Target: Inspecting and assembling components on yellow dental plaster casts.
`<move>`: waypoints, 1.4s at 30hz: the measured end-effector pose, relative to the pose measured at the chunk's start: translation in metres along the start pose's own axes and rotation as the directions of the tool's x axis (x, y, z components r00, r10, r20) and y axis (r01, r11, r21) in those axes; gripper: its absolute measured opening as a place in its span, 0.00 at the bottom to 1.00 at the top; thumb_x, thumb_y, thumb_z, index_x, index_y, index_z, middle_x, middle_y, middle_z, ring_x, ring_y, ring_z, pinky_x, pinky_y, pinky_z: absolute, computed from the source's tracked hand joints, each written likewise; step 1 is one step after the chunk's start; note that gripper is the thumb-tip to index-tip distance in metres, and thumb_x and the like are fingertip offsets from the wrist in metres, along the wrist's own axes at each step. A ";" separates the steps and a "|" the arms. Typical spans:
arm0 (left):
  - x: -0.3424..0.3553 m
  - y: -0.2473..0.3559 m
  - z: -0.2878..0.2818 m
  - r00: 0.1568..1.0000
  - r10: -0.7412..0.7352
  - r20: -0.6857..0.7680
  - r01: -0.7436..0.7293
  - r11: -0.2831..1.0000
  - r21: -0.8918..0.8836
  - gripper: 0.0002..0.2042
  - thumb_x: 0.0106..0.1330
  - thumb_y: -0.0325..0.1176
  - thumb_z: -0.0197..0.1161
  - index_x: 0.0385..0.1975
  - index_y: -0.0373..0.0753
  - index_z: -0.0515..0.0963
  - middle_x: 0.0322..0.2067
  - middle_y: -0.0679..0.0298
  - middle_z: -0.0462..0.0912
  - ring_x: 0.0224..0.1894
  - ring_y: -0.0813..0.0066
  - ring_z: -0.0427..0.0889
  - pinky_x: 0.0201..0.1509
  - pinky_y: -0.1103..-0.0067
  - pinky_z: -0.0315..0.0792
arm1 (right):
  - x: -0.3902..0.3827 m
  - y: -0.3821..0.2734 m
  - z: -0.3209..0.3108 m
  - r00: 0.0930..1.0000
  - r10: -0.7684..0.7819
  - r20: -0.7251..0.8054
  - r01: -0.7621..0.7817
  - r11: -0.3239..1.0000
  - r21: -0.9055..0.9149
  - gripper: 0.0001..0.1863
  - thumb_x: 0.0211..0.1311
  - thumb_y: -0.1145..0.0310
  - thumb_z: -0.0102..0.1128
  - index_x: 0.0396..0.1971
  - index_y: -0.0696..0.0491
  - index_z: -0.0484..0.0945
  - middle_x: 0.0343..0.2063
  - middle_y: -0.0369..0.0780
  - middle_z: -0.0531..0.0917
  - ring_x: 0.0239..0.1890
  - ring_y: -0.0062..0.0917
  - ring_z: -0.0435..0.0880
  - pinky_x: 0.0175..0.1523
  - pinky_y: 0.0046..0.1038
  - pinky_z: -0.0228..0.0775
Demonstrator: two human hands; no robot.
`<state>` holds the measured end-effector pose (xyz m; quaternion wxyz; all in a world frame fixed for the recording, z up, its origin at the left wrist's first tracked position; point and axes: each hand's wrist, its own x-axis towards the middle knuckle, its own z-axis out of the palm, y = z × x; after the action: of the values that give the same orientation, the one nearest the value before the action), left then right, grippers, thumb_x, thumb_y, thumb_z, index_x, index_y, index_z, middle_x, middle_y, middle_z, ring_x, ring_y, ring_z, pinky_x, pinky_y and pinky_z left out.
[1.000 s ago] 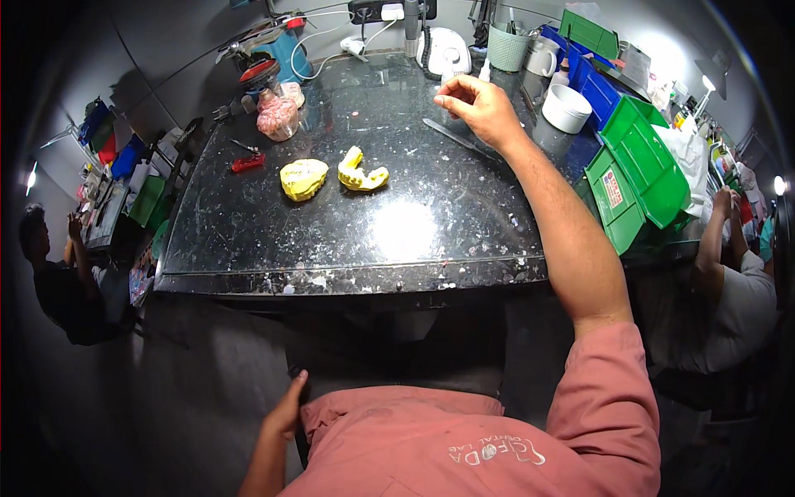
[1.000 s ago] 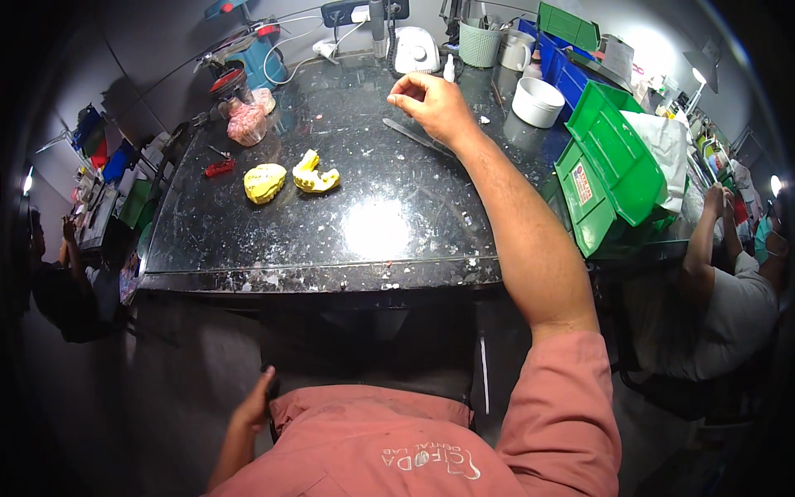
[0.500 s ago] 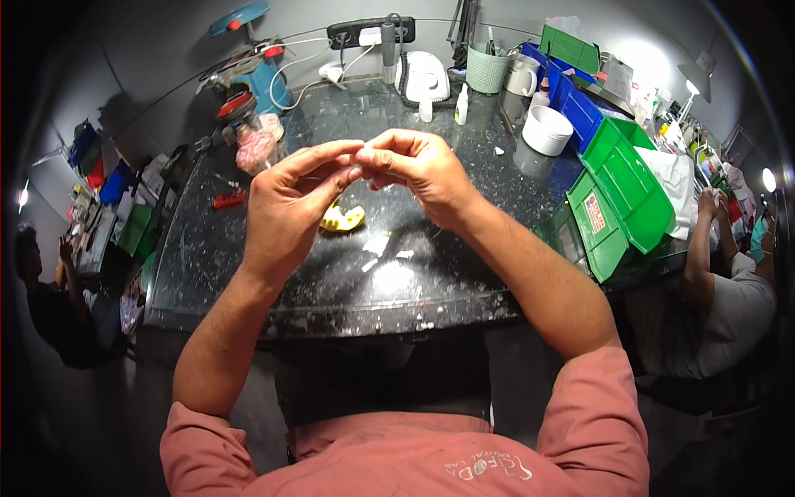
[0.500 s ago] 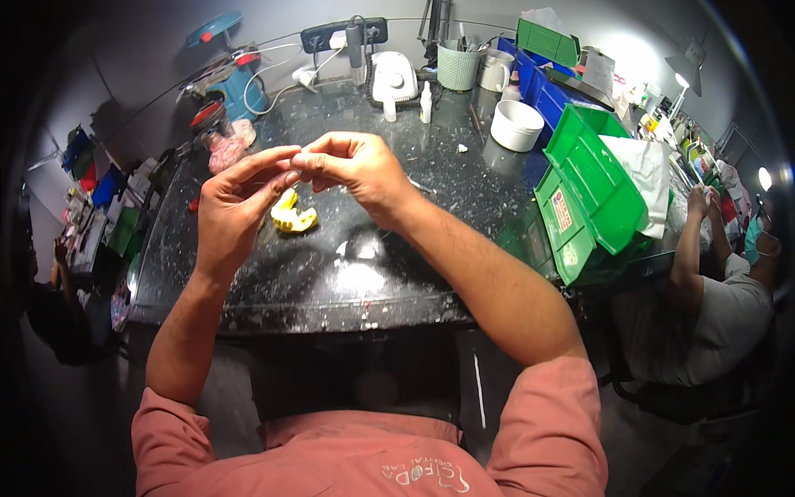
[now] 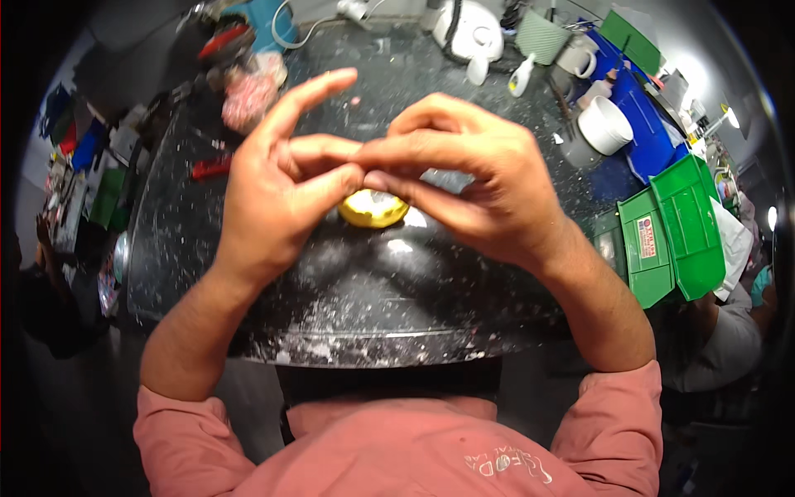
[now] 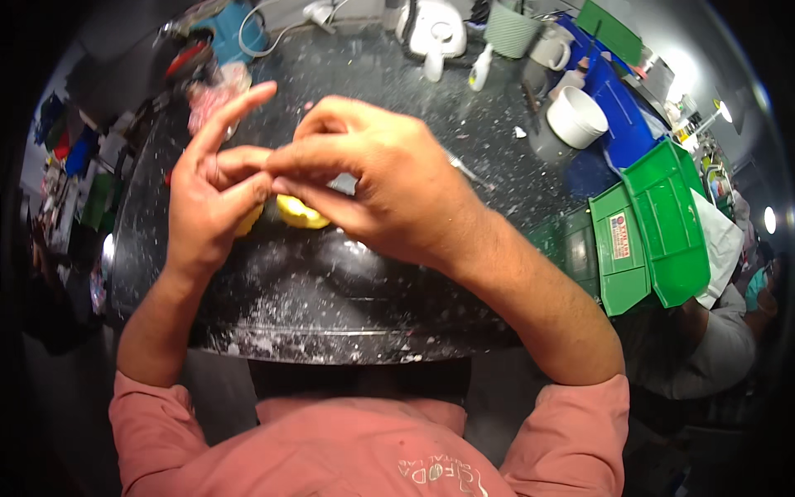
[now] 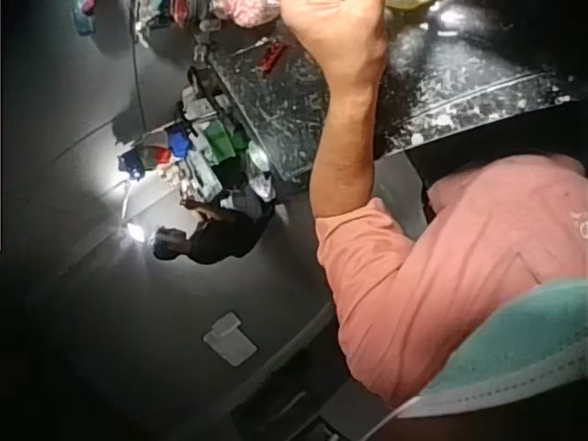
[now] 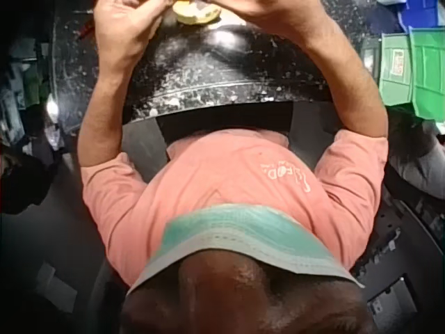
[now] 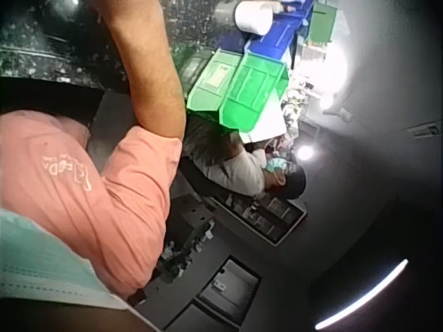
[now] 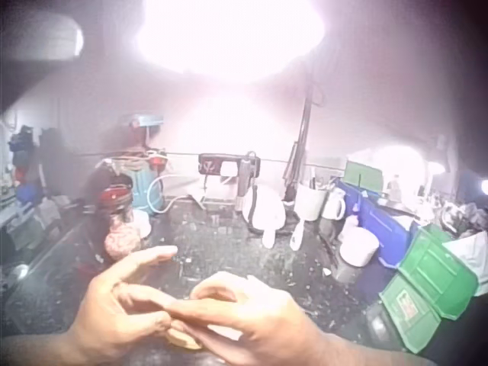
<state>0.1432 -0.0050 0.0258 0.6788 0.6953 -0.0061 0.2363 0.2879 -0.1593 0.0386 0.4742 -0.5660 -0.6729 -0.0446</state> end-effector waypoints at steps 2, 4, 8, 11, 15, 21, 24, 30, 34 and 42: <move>0.004 0.004 -0.004 0.999 -0.032 0.016 0.032 0.999 -0.022 0.36 0.64 0.17 0.62 0.71 0.29 0.51 0.41 0.50 0.86 0.42 0.72 0.86 0.53 0.80 0.77 | 0.001 0.004 0.004 0.999 -0.035 -0.011 0.034 0.997 -0.071 0.11 0.55 0.73 0.71 0.40 0.51 0.86 0.33 0.39 0.83 0.32 0.29 0.86 0.38 0.26 0.79; 0.004 0.002 -0.011 0.988 -0.152 0.012 0.152 0.983 -0.102 0.37 0.65 0.19 0.63 0.71 0.27 0.50 0.44 0.47 0.85 0.44 0.71 0.86 0.54 0.79 0.77 | 0.000 0.016 0.007 0.996 -0.091 -0.001 0.090 0.986 -0.141 0.11 0.54 0.74 0.71 0.39 0.51 0.85 0.33 0.38 0.83 0.32 0.29 0.86 0.36 0.28 0.80; -0.002 -0.003 -0.014 0.988 -0.155 0.001 0.155 0.986 -0.059 0.36 0.65 0.20 0.64 0.71 0.28 0.52 0.45 0.46 0.85 0.44 0.71 0.86 0.56 0.80 0.77 | 0.003 0.021 0.010 0.974 -0.220 0.050 0.225 0.948 -0.223 0.10 0.53 0.74 0.70 0.37 0.52 0.82 0.32 0.38 0.83 0.32 0.31 0.86 0.37 0.27 0.80; -0.008 0.007 -0.017 0.998 -0.047 0.052 0.010 0.833 0.553 0.34 0.58 0.24 0.71 0.67 0.37 0.66 0.51 0.58 0.82 0.53 0.75 0.80 0.57 0.80 0.72 | -0.017 0.029 0.012 0.999 -0.035 0.004 0.035 0.999 -0.020 0.12 0.52 0.76 0.70 0.38 0.55 0.82 0.33 0.39 0.86 0.35 0.28 0.87 0.42 0.25 0.79; -0.020 -0.007 -0.015 0.977 0.079 0.199 -0.214 0.352 0.911 0.34 0.42 0.35 0.80 0.54 0.38 0.78 0.46 0.61 0.81 0.51 0.63 0.77 0.60 0.72 0.66 | -0.032 0.029 0.008 0.978 0.086 0.191 -0.112 0.985 0.132 0.12 0.52 0.82 0.68 0.38 0.59 0.83 0.34 0.39 0.87 0.39 0.25 0.86 0.52 0.28 0.77; -0.014 -0.004 -0.012 0.961 -0.073 0.266 -0.226 0.349 0.910 0.32 0.41 0.35 0.80 0.51 0.37 0.80 0.43 0.65 0.83 0.47 0.68 0.77 0.58 0.75 0.62 | -0.039 0.032 0.017 0.979 0.143 0.144 -0.168 0.970 0.177 0.11 0.46 0.80 0.70 0.34 0.57 0.86 0.32 0.38 0.87 0.38 0.30 0.87 0.57 0.40 0.75; -0.012 -0.008 -0.002 0.962 -0.080 0.262 -0.214 0.375 0.902 0.33 0.40 0.34 0.79 0.52 0.37 0.79 0.45 0.66 0.83 0.45 0.69 0.77 0.59 0.74 0.61 | -0.036 0.021 0.019 0.966 0.130 0.223 -0.153 0.984 0.093 0.12 0.43 0.80 0.72 0.32 0.55 0.87 0.30 0.39 0.87 0.37 0.30 0.87 0.57 0.43 0.74; -0.017 -0.009 -0.008 0.967 -0.078 0.241 -0.186 0.428 0.884 0.38 0.38 0.33 0.80 0.56 0.36 0.77 0.49 0.65 0.82 0.47 0.73 0.77 0.61 0.75 0.64 | -0.036 0.016 0.025 0.964 0.128 0.232 -0.133 0.991 0.007 0.13 0.42 0.80 0.72 0.32 0.55 0.86 0.29 0.39 0.87 0.36 0.30 0.87 0.57 0.43 0.74; -0.020 -0.017 -0.010 0.976 0.028 0.218 -0.204 0.480 0.853 0.38 0.38 0.33 0.81 0.57 0.35 0.76 0.51 0.63 0.82 0.53 0.71 0.78 0.63 0.75 0.64 | -0.035 0.011 0.026 0.968 0.130 0.215 -0.122 0.991 -0.052 0.13 0.41 0.80 0.72 0.31 0.55 0.86 0.28 0.39 0.86 0.35 0.29 0.87 0.57 0.42 0.74; -0.018 -0.014 -0.013 0.964 -0.056 0.259 -0.207 0.449 0.869 0.38 0.40 0.32 0.81 0.57 0.34 0.76 0.53 0.61 0.82 0.58 0.68 0.77 0.67 0.73 0.60 | -0.035 0.011 0.029 0.971 0.149 0.186 -0.133 0.987 -0.095 0.11 0.41 0.79 0.72 0.30 0.57 0.85 0.29 0.39 0.86 0.35 0.28 0.87 0.56 0.39 0.74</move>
<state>0.1278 0.0026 0.0064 0.1962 0.9698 0.0018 0.1449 0.2767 -0.1637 -0.0069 0.3853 -0.6329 -0.6714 0.0166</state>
